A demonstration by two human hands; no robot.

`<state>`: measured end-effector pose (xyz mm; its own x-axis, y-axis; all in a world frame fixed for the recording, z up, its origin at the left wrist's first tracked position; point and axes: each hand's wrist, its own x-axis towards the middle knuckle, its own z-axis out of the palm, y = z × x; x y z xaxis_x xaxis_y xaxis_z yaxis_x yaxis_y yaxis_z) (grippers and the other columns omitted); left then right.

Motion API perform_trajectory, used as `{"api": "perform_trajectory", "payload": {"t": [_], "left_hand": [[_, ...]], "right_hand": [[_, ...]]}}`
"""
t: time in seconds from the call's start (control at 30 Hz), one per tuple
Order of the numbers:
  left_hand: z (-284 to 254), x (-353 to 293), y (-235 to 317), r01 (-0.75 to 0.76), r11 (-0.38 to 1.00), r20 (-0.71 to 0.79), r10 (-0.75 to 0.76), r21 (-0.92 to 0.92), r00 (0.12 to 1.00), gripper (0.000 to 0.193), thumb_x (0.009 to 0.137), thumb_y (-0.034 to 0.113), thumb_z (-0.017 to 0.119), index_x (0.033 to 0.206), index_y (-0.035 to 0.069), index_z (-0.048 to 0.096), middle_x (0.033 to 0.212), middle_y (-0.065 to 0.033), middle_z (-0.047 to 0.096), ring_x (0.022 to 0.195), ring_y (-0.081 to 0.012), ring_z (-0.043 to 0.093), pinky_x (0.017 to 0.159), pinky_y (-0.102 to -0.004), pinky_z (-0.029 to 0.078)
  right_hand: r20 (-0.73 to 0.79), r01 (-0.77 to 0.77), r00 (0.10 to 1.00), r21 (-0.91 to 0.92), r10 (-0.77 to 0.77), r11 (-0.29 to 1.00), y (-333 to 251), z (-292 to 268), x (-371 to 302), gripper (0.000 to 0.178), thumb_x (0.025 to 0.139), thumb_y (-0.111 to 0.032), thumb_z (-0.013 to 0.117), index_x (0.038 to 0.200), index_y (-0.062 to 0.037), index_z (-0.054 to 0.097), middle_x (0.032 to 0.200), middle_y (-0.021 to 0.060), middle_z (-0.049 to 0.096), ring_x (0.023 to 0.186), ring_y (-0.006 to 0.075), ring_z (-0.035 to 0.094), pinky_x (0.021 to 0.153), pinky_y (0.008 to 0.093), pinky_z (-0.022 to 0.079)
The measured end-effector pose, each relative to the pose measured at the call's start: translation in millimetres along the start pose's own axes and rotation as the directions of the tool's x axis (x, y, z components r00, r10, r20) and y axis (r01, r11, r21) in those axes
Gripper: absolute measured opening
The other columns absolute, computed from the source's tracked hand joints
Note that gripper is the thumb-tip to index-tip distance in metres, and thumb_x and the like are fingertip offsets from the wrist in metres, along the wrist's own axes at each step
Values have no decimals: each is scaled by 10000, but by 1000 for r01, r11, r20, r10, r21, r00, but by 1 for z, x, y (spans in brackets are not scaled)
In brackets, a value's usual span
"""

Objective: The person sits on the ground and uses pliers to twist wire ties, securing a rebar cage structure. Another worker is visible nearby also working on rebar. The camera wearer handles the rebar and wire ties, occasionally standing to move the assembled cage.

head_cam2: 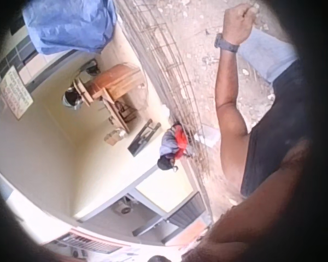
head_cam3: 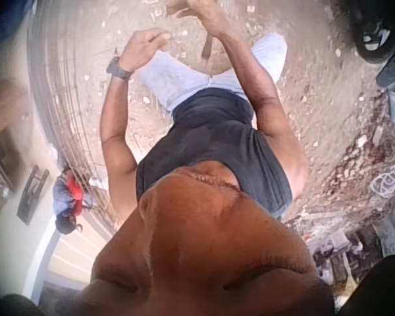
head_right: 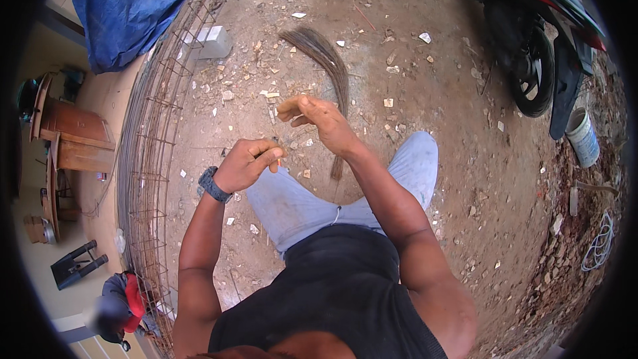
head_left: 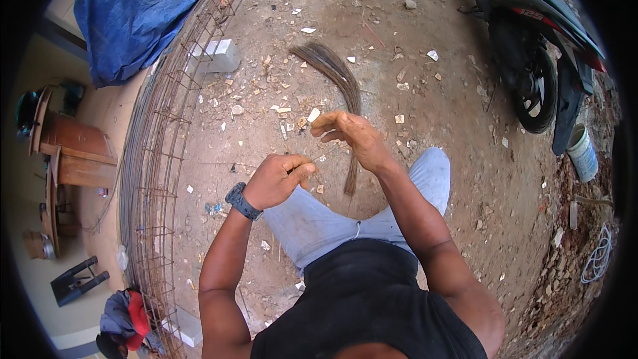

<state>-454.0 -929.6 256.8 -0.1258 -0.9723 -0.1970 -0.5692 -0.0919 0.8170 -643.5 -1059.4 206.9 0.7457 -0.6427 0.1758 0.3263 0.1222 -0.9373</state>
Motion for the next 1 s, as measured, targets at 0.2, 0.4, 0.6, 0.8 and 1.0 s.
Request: {"api": "perform_trajectory", "payload": {"t": [0.2,0.4,0.6,0.8,1.0], "left_hand": [[18,6,-3,55,993,11,-54,-100,998,327,1011,285,568,984,0,728,694,-32,641,664,-98,587,638,-278,474],[28,4,-12,66,956,38,-57,-286,998,325,1012,305,573,996,25,736,673,2,611,606,-59,517,566,-241,407],[15,-7,-15,148,864,142,-90,-481,986,322,1022,312,571,1012,34,730,667,8,599,524,-15,418,477,-196,313],[0,-12,-1,200,799,236,-75,-567,969,300,1020,288,579,998,24,720,662,5,602,507,-17,409,460,-193,305],[2,-22,-6,193,819,237,-72,-540,969,282,1015,274,589,1004,21,712,677,-3,619,509,-23,410,467,-198,315]], "right_hand": [[111,-55,992,-67,62,996,14,11,5,644,1042,-534,348,1235,17,619,1185,145,656,1103,235,609,987,413,448],[41,-24,999,117,20,993,13,-5,-15,682,1004,-575,363,1314,6,543,1275,142,595,1207,248,545,1032,436,393],[279,409,903,-792,-327,454,-39,-10,-45,514,863,-226,634,1335,-47,539,1295,190,569,1192,340,558,998,446,447],[406,511,860,-696,-310,505,-19,6,-36,721,774,-132,637,1455,-45,418,1420,218,471,1286,407,499,1056,477,428],[274,349,931,-474,-241,809,-16,39,-31,776,785,-150,608,1494,6,333,1513,225,396,1389,380,421,1162,434,321]]}}
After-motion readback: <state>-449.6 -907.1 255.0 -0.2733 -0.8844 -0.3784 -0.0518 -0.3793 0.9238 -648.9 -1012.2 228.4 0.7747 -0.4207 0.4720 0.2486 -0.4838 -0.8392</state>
